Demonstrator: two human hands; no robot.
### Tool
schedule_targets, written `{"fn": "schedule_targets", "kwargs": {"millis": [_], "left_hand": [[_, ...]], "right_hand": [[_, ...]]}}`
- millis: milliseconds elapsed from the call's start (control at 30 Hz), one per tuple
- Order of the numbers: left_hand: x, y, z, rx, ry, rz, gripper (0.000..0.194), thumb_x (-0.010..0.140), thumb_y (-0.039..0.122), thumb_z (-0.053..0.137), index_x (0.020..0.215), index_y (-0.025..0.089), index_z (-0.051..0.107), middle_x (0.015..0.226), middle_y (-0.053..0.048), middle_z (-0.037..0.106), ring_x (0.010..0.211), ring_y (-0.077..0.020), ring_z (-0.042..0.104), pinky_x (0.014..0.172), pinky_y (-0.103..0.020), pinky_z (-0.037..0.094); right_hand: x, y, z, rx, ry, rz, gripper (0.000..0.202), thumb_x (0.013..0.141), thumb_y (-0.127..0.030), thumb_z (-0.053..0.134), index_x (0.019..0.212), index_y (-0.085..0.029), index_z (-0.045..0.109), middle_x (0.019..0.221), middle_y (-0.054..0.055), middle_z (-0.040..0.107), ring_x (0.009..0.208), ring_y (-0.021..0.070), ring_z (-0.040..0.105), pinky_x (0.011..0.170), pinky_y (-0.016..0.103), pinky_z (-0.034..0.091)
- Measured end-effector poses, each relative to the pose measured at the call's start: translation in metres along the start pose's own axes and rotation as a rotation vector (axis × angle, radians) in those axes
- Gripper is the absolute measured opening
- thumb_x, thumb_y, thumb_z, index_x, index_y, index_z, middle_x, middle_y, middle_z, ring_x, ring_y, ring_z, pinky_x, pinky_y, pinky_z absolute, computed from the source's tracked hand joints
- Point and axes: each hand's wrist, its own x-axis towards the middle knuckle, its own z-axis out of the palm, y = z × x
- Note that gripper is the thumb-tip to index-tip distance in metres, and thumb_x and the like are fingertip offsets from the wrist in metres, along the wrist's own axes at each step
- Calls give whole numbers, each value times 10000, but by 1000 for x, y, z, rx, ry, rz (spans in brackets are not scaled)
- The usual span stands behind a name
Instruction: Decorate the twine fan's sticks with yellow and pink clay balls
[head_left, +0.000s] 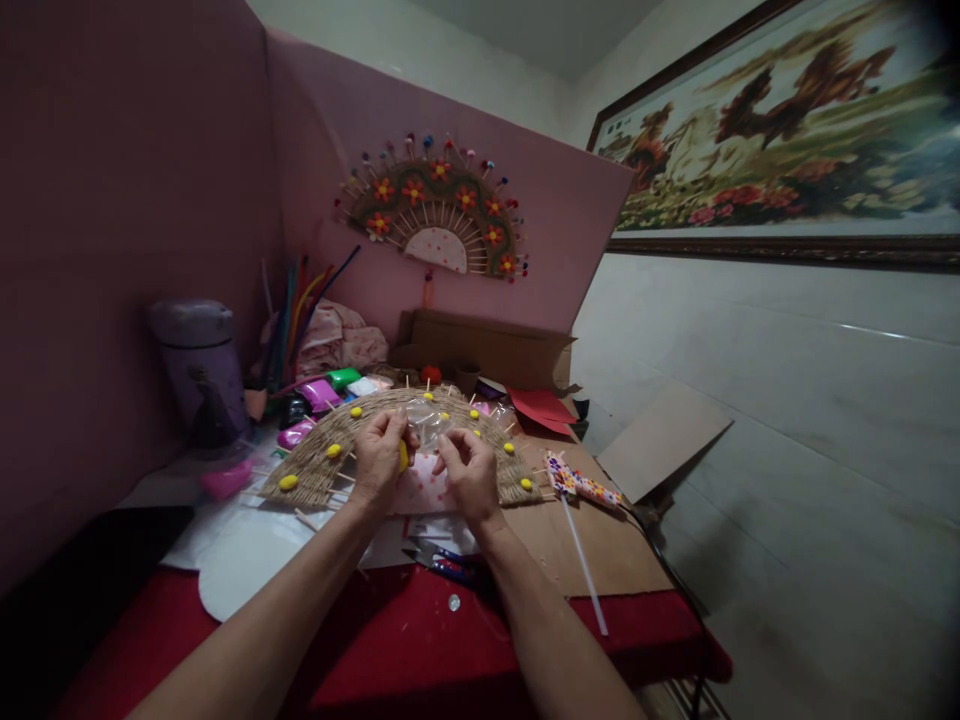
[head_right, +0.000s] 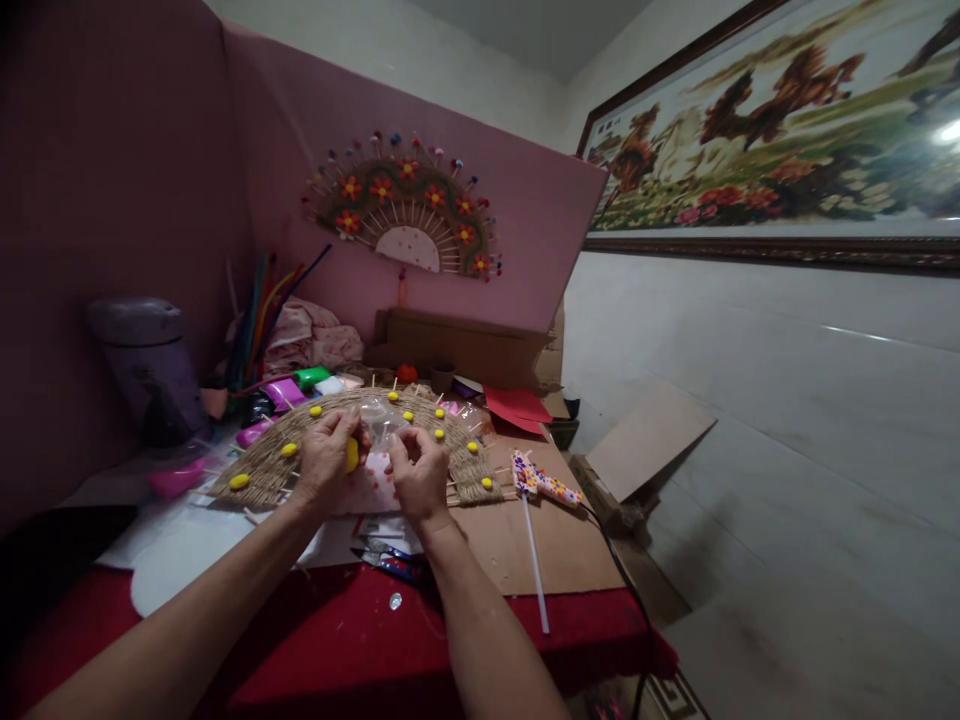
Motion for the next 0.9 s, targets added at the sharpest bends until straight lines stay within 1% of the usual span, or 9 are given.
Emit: {"fn": "schedule_targets", "kwargs": {"millis": [100, 167, 233, 400, 600, 667, 733, 833, 900], "left_hand": [[0, 1, 1, -72, 0, -27, 355, 696, 459, 652, 615, 170, 462, 476, 45, 532, 311, -58, 405, 305, -169, 263], [1, 0, 0, -100, 16, -35, 364, 670, 462, 675, 620, 168, 467, 469, 46, 528, 309, -62, 415, 307, -169, 267], [1, 0, 0, -106, 17, -40, 361, 668, 459, 679, 622, 164, 475, 474, 43, 532, 309, -63, 417, 307, -169, 269], [-2, -3, 2, -69, -14, -50, 345, 692, 444, 659, 599, 158, 491, 499, 30, 547, 314, -57, 402, 300, -172, 256], [-1, -2, 1, 24, 41, 17, 321, 728, 386, 619, 548, 160, 480, 433, 35, 496, 328, -56, 397, 336, -169, 283], [0, -2, 0, 26, 31, 6, 311, 730, 381, 613, 552, 163, 481, 435, 33, 501, 328, -60, 401, 334, -172, 282], [2, -2, -1, 9, 22, -7, 310, 723, 383, 615, 551, 166, 476, 435, 33, 503, 321, -64, 401, 329, -176, 280], [5, -3, -2, 2, 29, 0, 335, 711, 407, 622, 534, 167, 469, 418, 34, 493, 309, -64, 395, 325, -178, 275], [6, -4, -3, 19, 15, 4, 360, 706, 439, 625, 530, 166, 469, 413, 31, 494, 305, -63, 392, 323, -177, 267]], "right_hand": [[3, 1, 0, 160, -117, 157, 318, 777, -470, 571, 730, -156, 561, 568, -37, 560, 341, 51, 436, 327, 178, 339], [4, 3, 0, 231, -163, 205, 322, 762, -479, 581, 754, -157, 576, 588, -39, 573, 330, 43, 432, 318, 173, 337], [4, 4, 0, 229, -150, 213, 295, 748, -455, 598, 770, -161, 578, 592, -43, 578, 324, 40, 430, 317, 171, 344], [5, 7, 2, 158, -69, 228, 242, 735, -403, 571, 689, -166, 548, 530, -46, 557, 307, 50, 411, 286, 175, 329], [3, 0, 1, 402, -128, 355, 139, 696, -306, 511, 650, -175, 509, 490, -56, 515, 360, 64, 438, 297, 154, 312], [3, 0, 0, 374, -118, 332, 144, 706, -307, 513, 656, -172, 507, 476, -61, 502, 343, 58, 414, 293, 155, 307], [4, 2, 0, 286, -51, 253, 142, 700, -306, 556, 713, -173, 511, 507, -69, 506, 356, 58, 422, 290, 154, 319], [7, 5, 0, 210, 94, 93, 261, 671, -277, 618, 890, -188, 509, 679, -57, 547, 446, 67, 504, 302, 149, 355], [7, 6, 0, 197, 129, 40, 285, 691, -288, 618, 934, -193, 503, 747, -42, 551, 479, 73, 531, 304, 155, 367]]}}
